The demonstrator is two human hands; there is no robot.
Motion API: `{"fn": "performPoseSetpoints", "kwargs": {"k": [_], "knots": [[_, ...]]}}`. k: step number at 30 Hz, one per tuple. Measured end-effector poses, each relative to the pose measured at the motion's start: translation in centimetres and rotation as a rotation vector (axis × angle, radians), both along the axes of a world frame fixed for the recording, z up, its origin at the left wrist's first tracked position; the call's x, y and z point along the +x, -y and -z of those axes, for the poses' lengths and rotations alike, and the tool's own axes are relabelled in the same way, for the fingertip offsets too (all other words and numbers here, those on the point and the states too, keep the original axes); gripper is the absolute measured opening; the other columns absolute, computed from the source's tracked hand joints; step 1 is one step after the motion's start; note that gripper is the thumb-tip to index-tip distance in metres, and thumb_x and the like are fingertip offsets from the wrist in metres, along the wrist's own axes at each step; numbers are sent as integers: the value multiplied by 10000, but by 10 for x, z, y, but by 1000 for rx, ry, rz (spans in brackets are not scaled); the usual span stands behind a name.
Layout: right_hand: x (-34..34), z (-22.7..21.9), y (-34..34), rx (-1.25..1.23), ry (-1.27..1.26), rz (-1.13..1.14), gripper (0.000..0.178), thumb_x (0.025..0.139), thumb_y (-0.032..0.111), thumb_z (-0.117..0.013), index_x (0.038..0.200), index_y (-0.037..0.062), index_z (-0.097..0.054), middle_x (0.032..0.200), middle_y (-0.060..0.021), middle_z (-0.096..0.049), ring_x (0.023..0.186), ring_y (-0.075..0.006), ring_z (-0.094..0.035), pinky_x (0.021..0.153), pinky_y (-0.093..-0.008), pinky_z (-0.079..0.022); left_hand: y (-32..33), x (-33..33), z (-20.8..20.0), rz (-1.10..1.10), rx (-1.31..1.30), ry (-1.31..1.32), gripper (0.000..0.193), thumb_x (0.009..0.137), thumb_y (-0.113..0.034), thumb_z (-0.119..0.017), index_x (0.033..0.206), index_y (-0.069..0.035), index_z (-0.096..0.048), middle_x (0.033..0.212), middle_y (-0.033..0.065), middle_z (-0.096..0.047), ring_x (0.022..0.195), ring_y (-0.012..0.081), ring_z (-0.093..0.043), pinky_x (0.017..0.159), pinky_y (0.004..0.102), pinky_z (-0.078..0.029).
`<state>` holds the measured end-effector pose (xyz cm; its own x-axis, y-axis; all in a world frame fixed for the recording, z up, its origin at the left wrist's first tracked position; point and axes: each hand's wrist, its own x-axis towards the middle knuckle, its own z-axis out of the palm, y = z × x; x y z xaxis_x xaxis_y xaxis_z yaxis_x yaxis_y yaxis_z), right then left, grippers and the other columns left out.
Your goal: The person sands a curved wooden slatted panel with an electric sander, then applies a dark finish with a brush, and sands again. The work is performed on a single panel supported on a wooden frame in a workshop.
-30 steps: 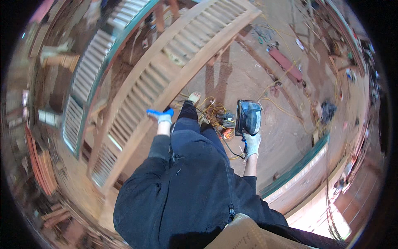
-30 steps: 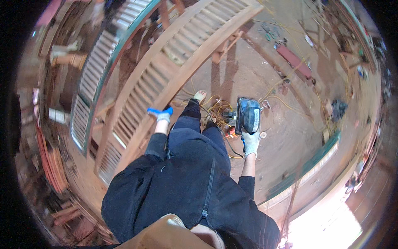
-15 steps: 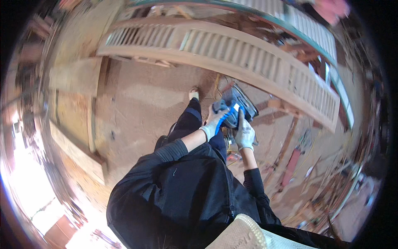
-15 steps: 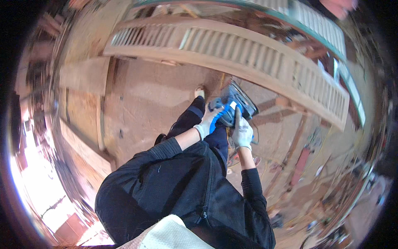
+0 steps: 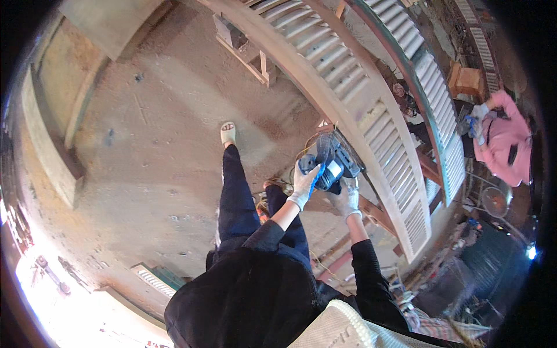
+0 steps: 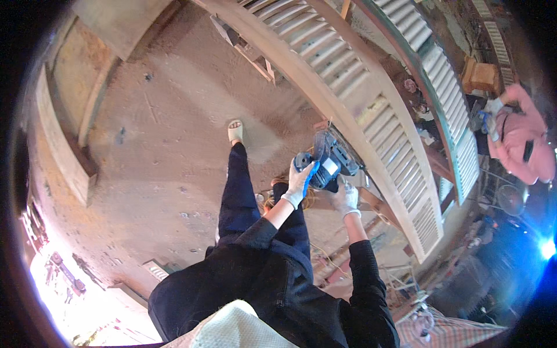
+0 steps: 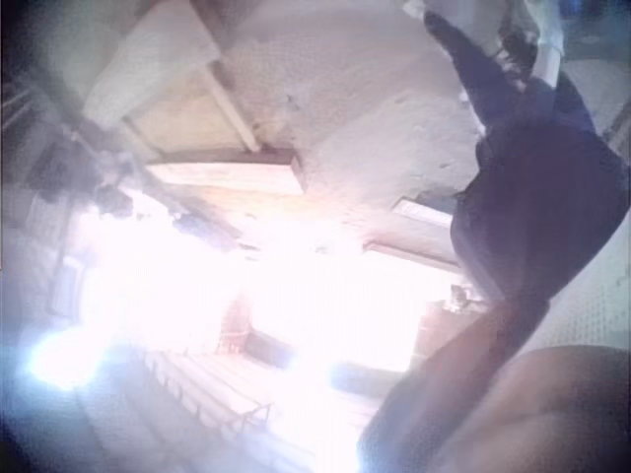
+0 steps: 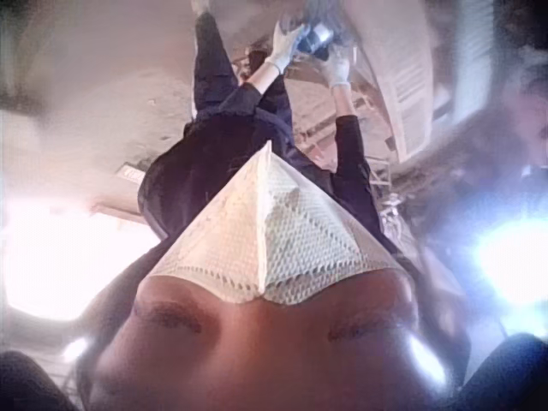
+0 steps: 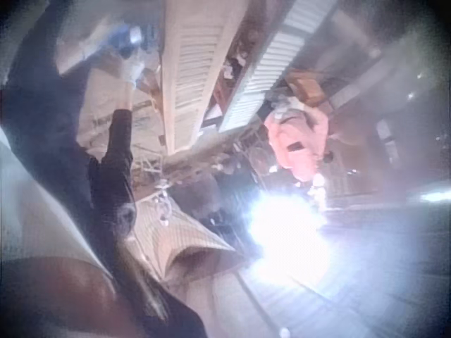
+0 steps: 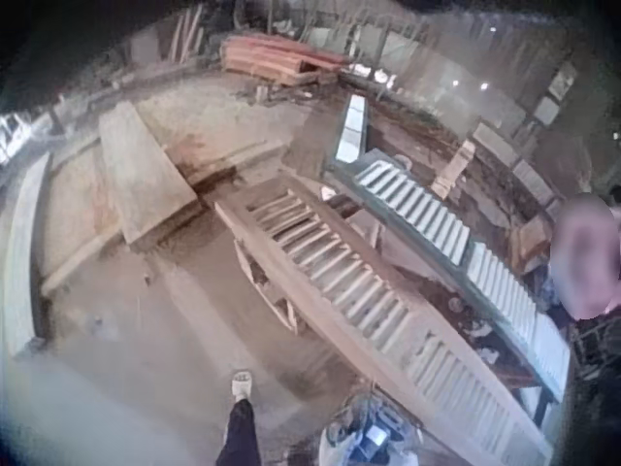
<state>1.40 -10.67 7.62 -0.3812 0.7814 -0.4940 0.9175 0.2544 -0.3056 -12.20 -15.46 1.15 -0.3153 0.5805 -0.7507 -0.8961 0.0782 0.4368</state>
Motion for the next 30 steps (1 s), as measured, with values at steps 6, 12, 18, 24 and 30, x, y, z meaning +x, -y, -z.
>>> {"fn": "performPoseSetpoints", "kwargs": {"k": [6, 12, 18, 24, 30], "knots": [[-171, 21, -25, -73, -45, 170, 583, 694, 453, -702, 1105, 62, -570, 988, -203, -661, 929, -377, -634, 795, -449, -501, -30, -159, 24, 107, -7, -297, 366, 759, -17, -707, 1078, -28, -529, 993, 52, -581, 883, 146, -580, 791, 299, -514], [-330, 55, -74, -33, -116, -49, 561, 720, 404, -677, 1126, 42, -540, 1021, -230, -639, 965, -398, -608, 855, -479, -464, -74, -343, 27, 78, 81, -369, 395, 738, -72, -758, 1066, -8, -548, 985, 64, -614, 888, 136, -586, 807, 282, -489], [-376, 26, -79, -10, -84, 54, 491, 701, 332, -663, 1082, 40, -557, 998, -234, -640, 939, -415, -605, 833, -482, -473, -84, -375, 7, -5, 124, -302, 448, 755, -53, -747, 1130, 2, -508, 1013, 82, -599, 887, 137, -600, 815, 293, -509], [-233, 21, -45, -31, 84, 117, 676, 620, 470, -773, 1146, 91, -582, 996, -180, -668, 929, -356, -642, 783, -444, -509, -40, -238, 1, 141, 193, -83, 520, 751, -97, -774, 1158, -32, -456, 1111, 67, -552, 1026, 150, -531, 915, 311, -455], [-177, 12, -36, -122, 228, 146, 621, 635, 452, -759, 1135, 117, -608, 998, -169, -674, 947, -330, -644, 787, -422, -502, -26, -177, 1, 130, 232, -15, 533, 742, -96, -777, 1157, -60, -446, 1101, 51, -541, 995, 150, -532, 908, 301, -451]]}}
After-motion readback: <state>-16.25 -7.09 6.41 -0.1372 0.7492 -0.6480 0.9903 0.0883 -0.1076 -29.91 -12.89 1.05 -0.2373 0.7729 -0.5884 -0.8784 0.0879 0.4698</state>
